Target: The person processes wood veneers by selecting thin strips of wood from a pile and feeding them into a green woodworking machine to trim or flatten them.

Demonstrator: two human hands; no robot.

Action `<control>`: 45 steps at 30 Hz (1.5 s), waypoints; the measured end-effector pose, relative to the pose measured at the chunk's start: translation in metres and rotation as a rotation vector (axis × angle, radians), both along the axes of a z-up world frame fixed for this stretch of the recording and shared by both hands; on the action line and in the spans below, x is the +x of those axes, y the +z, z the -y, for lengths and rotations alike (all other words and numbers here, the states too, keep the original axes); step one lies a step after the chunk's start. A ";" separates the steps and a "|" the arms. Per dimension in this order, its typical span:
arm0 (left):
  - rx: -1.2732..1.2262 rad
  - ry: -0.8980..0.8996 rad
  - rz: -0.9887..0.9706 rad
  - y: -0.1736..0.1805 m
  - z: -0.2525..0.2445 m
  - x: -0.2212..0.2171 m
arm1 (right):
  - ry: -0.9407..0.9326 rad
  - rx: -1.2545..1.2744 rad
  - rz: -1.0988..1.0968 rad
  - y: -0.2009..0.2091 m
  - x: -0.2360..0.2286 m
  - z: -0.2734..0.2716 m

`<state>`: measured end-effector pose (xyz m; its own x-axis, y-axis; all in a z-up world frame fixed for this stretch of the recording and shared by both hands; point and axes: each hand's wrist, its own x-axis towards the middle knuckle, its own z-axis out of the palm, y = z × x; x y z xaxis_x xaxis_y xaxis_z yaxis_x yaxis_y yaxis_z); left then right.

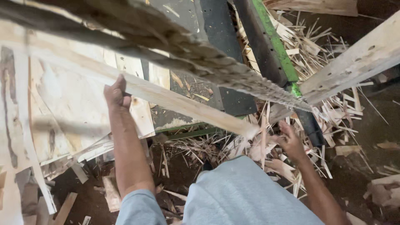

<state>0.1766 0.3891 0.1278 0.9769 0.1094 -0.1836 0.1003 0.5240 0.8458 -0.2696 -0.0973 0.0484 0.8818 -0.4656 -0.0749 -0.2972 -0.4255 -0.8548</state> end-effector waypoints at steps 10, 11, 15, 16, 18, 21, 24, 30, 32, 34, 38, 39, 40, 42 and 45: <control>0.016 -0.354 0.021 -0.009 0.149 -0.013 | 0.333 0.172 -0.353 -0.106 -0.031 -0.058; 0.046 -0.412 0.043 -0.003 0.170 -0.029 | 0.245 0.196 -0.320 -0.113 -0.032 -0.060; 0.470 -0.639 -0.157 -0.040 0.246 -0.110 | 0.250 0.371 -0.004 -0.108 -0.025 -0.064; 0.513 -0.670 -0.027 -0.062 0.272 -0.131 | 0.147 0.520 -0.088 -0.103 -0.017 -0.064; 0.481 -0.675 -0.074 -0.116 0.293 -0.168 | 0.034 0.664 -0.167 -0.098 -0.009 -0.067; 0.414 -0.673 -0.200 -0.187 0.305 -0.202 | 0.062 0.633 -0.283 -0.099 -0.011 -0.069; 0.490 -0.622 -0.243 -0.227 0.308 -0.201 | 0.030 0.646 -0.345 -0.097 -0.006 -0.066; 0.278 -0.553 -0.177 -0.183 0.320 -0.188 | 0.132 0.088 -0.196 -0.054 -0.020 -0.073; 0.624 -0.483 0.016 -0.152 0.326 -0.178 | 0.153 -0.092 -0.319 -0.039 -0.023 -0.076; 0.597 -0.449 -0.032 -0.125 0.325 -0.175 | 0.168 -0.202 -0.279 -0.028 -0.027 -0.078; 0.767 -0.448 -0.081 -0.110 0.318 -0.167 | 0.217 -0.378 -0.185 -0.018 -0.037 -0.074; 0.770 -0.447 -0.083 -0.116 0.316 -0.162 | 0.218 -0.374 -0.185 -0.019 -0.038 -0.072; 0.733 -0.478 -0.067 -0.125 0.315 -0.156 | 0.215 -0.359 -0.164 -0.021 -0.039 -0.069; 0.702 -0.519 -0.064 -0.149 0.309 -0.155 | 0.209 -0.332 -0.155 -0.029 -0.046 -0.069; 0.214 -0.521 -0.087 -0.153 0.302 -0.157 | 0.141 -0.380 0.031 -0.040 -0.049 -0.064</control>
